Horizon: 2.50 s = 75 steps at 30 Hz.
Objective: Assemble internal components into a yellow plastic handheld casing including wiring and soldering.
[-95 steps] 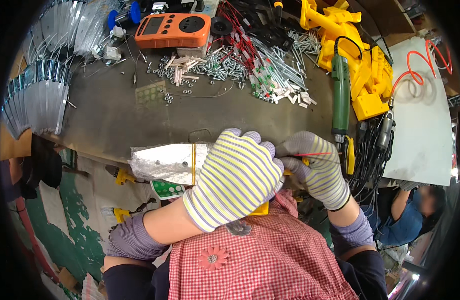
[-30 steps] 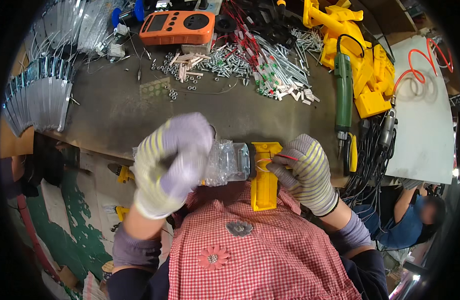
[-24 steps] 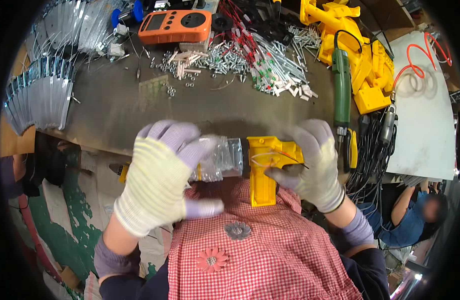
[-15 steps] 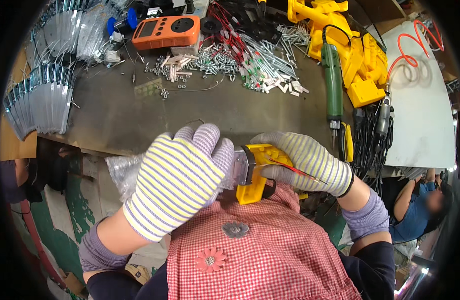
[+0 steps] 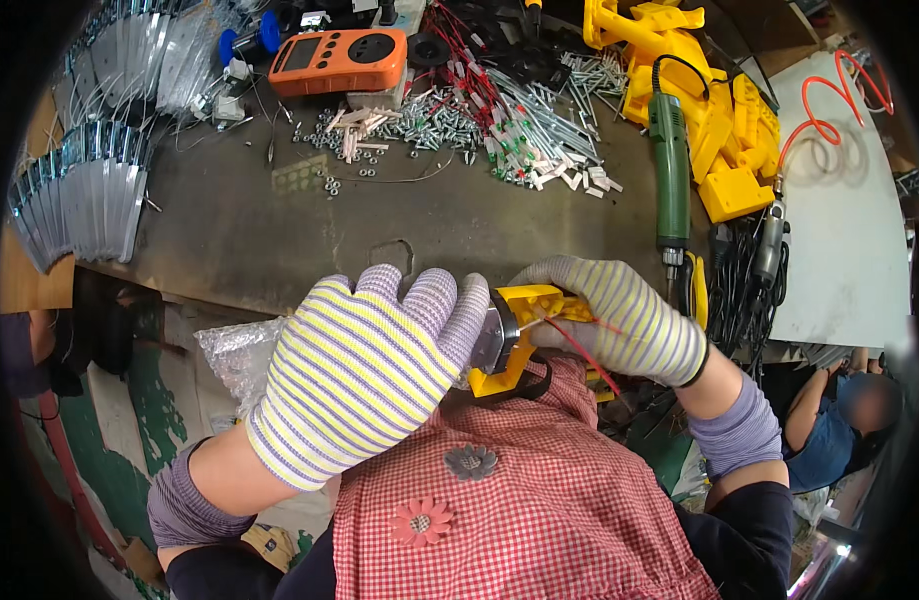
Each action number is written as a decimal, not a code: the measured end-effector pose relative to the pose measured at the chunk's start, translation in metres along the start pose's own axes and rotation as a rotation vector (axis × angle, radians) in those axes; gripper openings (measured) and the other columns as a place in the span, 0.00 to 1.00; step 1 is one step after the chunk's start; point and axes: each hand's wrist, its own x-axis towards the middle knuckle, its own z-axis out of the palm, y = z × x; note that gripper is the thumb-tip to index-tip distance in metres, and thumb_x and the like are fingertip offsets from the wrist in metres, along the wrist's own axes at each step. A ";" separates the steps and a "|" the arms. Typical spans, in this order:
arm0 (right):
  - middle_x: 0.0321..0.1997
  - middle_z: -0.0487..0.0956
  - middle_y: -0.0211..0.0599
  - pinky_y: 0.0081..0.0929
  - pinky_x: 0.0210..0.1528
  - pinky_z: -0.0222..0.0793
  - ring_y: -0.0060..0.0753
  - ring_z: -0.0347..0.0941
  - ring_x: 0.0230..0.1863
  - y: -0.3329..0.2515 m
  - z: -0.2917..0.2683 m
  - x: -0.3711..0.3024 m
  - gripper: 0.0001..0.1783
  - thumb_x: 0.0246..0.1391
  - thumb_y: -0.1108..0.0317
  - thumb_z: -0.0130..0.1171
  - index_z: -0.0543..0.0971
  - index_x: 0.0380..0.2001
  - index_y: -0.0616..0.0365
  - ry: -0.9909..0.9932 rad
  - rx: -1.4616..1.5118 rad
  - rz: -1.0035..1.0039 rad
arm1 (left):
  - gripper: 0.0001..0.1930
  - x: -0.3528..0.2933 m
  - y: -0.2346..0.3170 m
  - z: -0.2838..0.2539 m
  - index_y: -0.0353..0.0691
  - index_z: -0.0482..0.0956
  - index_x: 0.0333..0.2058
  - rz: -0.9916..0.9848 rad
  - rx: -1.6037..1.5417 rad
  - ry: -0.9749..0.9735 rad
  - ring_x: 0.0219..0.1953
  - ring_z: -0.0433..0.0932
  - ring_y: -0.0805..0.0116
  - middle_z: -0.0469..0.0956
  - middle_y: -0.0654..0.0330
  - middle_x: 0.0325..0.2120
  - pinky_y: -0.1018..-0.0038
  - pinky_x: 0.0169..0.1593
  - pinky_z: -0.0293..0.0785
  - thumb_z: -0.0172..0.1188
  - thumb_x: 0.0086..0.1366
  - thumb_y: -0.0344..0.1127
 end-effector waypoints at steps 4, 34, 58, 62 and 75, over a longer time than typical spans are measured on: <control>0.41 0.84 0.49 0.34 0.47 0.77 0.48 0.82 0.41 0.016 0.006 -0.004 0.23 0.56 0.61 0.64 0.79 0.51 0.64 0.046 0.336 0.017 | 0.26 -0.002 0.001 -0.003 0.43 0.81 0.50 -0.020 0.032 -0.009 0.29 0.77 0.57 0.79 0.56 0.37 0.62 0.28 0.71 0.61 0.50 0.42; 0.35 0.77 0.39 0.40 0.42 0.72 0.47 0.75 0.38 0.008 0.013 0.003 0.13 0.43 0.68 0.70 0.80 0.34 0.55 0.766 -0.192 -0.087 | 0.05 0.057 -0.025 0.061 0.39 0.80 0.25 -0.361 -0.790 0.318 0.30 0.77 0.64 0.79 0.60 0.24 0.69 0.38 0.72 0.69 0.50 0.28; 0.32 0.81 0.49 0.42 0.36 0.74 0.56 0.78 0.34 0.012 0.021 0.038 0.08 0.53 0.68 0.64 0.82 0.33 0.63 0.603 0.098 -0.092 | 0.09 0.040 -0.015 0.048 0.42 0.82 0.26 -0.271 -0.461 0.097 0.44 0.73 0.54 0.74 0.54 0.38 0.58 0.54 0.63 0.69 0.45 0.37; 0.32 0.81 0.50 0.41 0.37 0.75 0.55 0.79 0.35 0.013 0.022 0.039 0.08 0.53 0.69 0.64 0.82 0.34 0.64 0.539 0.278 -0.045 | 0.09 0.030 -0.020 0.054 0.43 0.81 0.21 -0.333 -0.765 0.103 0.43 0.73 0.55 0.75 0.56 0.37 0.60 0.52 0.63 0.70 0.45 0.39; 0.33 0.82 0.49 0.40 0.39 0.75 0.52 0.80 0.36 -0.008 0.025 0.029 0.08 0.55 0.68 0.61 0.82 0.35 0.62 0.525 0.063 0.061 | 0.08 0.025 -0.017 0.073 0.37 0.82 0.33 -0.536 -1.084 0.472 0.30 0.75 0.74 0.75 0.59 0.33 0.78 0.33 0.72 0.68 0.55 0.22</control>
